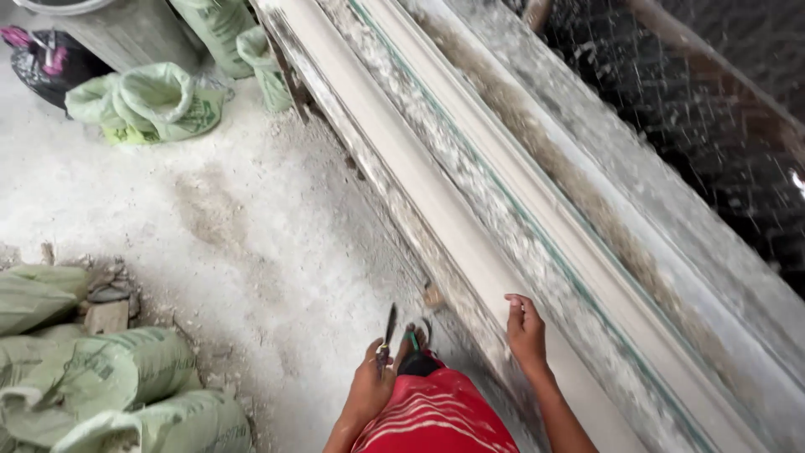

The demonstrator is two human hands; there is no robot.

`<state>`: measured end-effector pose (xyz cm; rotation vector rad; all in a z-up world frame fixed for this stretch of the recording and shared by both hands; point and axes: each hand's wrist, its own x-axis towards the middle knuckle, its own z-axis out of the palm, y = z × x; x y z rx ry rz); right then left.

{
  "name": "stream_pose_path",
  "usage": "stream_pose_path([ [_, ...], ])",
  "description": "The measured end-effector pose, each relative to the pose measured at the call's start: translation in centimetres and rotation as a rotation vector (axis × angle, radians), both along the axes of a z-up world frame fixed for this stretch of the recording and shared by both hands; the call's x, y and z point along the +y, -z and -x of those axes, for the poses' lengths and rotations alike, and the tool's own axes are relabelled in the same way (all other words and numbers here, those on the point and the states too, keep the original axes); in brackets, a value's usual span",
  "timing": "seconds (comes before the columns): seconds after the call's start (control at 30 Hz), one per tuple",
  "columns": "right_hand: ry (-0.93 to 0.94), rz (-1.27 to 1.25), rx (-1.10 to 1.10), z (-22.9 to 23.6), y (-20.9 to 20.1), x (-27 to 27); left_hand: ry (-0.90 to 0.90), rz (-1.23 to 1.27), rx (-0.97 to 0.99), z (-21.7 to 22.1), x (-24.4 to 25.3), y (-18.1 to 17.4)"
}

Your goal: Clean and refine a decorative plaster molding strip using a small metal scraper.

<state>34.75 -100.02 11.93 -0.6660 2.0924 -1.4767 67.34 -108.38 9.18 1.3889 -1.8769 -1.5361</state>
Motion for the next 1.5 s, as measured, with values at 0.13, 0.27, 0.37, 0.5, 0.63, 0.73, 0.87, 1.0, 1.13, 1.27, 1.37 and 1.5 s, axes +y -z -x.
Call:
stream_pose_path([
  [0.13,-0.097,-0.047,0.269,3.7,-1.9,-10.7,-0.037,-0.052,-0.126,3.1,-10.5,-6.1],
  [0.27,-0.217,-0.021,0.307,6.5,-6.3,-20.4,-0.110,0.027,-0.050,6.3,-20.2,-7.0],
  [0.37,-0.230,0.019,0.315,10.3,-5.7,-26.7,-0.130,0.278,0.046,10.2,-28.6,-4.5],
  [0.5,-0.203,-0.111,0.525,13.0,-3.3,-32.2,-0.072,0.183,-0.080,16.8,-42.2,-10.0],
  [0.63,-0.109,-0.301,0.465,15.9,-5.3,-37.4,0.042,0.202,0.127,23.0,-54.8,-10.3],
  [0.73,-0.128,-0.419,0.515,18.8,-3.6,-41.3,0.043,0.556,0.228,28.5,-63.4,-10.1],
  [0.87,-0.063,-0.555,0.468,20.1,-0.8,-45.1,0.003,0.305,0.168,34.0,-69.8,-12.1],
  [1.0,-0.108,-0.772,0.434,19.6,-0.8,-50.6,-0.108,0.409,0.129,40.5,-74.5,-4.9],
  [1.13,-0.103,-0.873,0.366,19.4,0.0,-52.0,-0.124,0.518,0.089,42.7,-73.2,-3.1],
  [1.27,-0.073,-0.895,0.393,19.3,1.8,-51.7,-0.106,0.288,0.012,42.4,-74.3,-10.3],
  [1.37,-0.067,-0.886,0.390,18.5,1.4,-51.1,-0.102,0.167,-0.063,42.2,-74.3,-12.1],
  [1.5,-0.045,-0.859,0.394,19.0,1.0,-51.5,-0.105,0.212,-0.051,42.8,-72.5,-10.0],
])
